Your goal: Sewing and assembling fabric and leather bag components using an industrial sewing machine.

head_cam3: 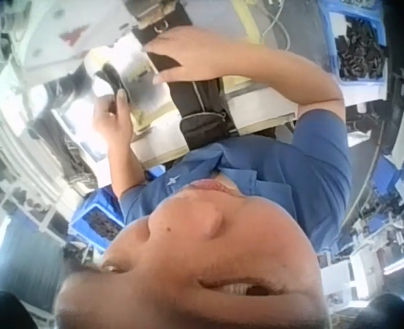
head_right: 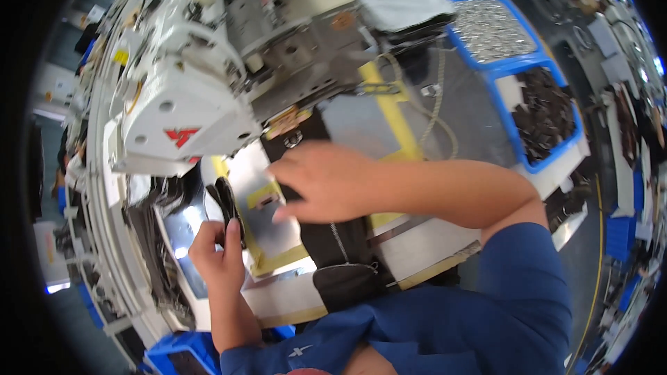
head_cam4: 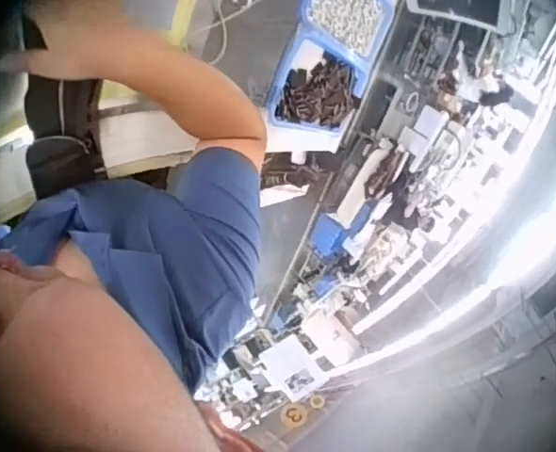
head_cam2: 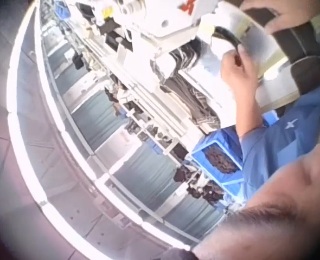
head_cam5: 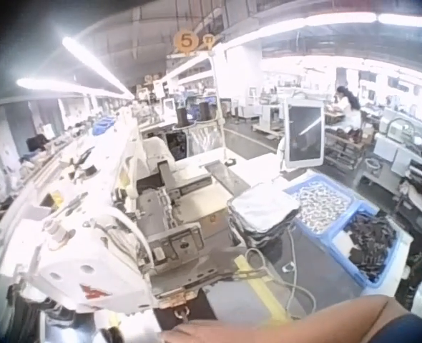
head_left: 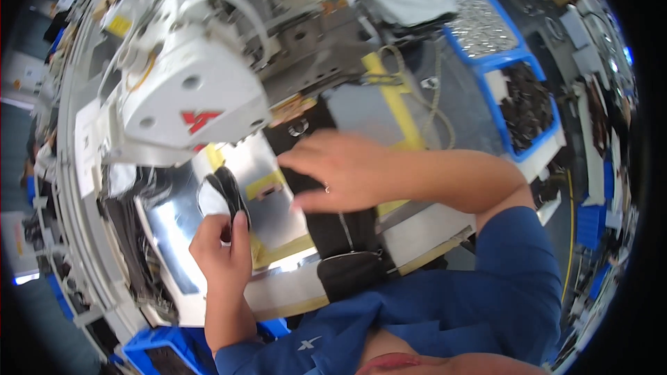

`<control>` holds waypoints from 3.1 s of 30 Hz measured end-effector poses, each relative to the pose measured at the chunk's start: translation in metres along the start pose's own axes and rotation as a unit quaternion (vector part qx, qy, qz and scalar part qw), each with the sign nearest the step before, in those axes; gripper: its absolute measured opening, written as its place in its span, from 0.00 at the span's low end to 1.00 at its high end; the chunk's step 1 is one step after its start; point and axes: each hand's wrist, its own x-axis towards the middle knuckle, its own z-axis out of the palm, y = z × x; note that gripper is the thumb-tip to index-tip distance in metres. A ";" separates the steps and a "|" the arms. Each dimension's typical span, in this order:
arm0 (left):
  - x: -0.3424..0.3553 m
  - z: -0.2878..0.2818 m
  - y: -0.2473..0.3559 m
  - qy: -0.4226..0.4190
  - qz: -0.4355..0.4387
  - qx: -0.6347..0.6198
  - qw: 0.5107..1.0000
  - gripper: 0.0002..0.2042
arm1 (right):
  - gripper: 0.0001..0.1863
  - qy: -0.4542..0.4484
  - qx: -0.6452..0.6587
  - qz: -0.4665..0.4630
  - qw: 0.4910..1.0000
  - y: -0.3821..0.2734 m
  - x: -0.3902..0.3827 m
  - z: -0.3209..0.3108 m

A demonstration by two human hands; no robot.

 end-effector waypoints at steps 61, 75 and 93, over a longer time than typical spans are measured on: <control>0.040 0.068 -0.002 -0.195 -0.015 -0.473 0.859 0.06 | 0.12 -0.084 -0.414 -0.121 0.898 -0.041 0.009 0.003; 0.043 0.069 0.000 -0.217 -0.071 -0.470 0.853 0.07 | 0.10 0.121 -0.260 -0.123 0.950 -0.017 0.009 0.000; 0.044 0.077 -0.002 -0.274 -0.055 -0.526 0.804 0.08 | 0.11 0.119 -0.131 0.108 0.978 0.000 -0.008 -0.039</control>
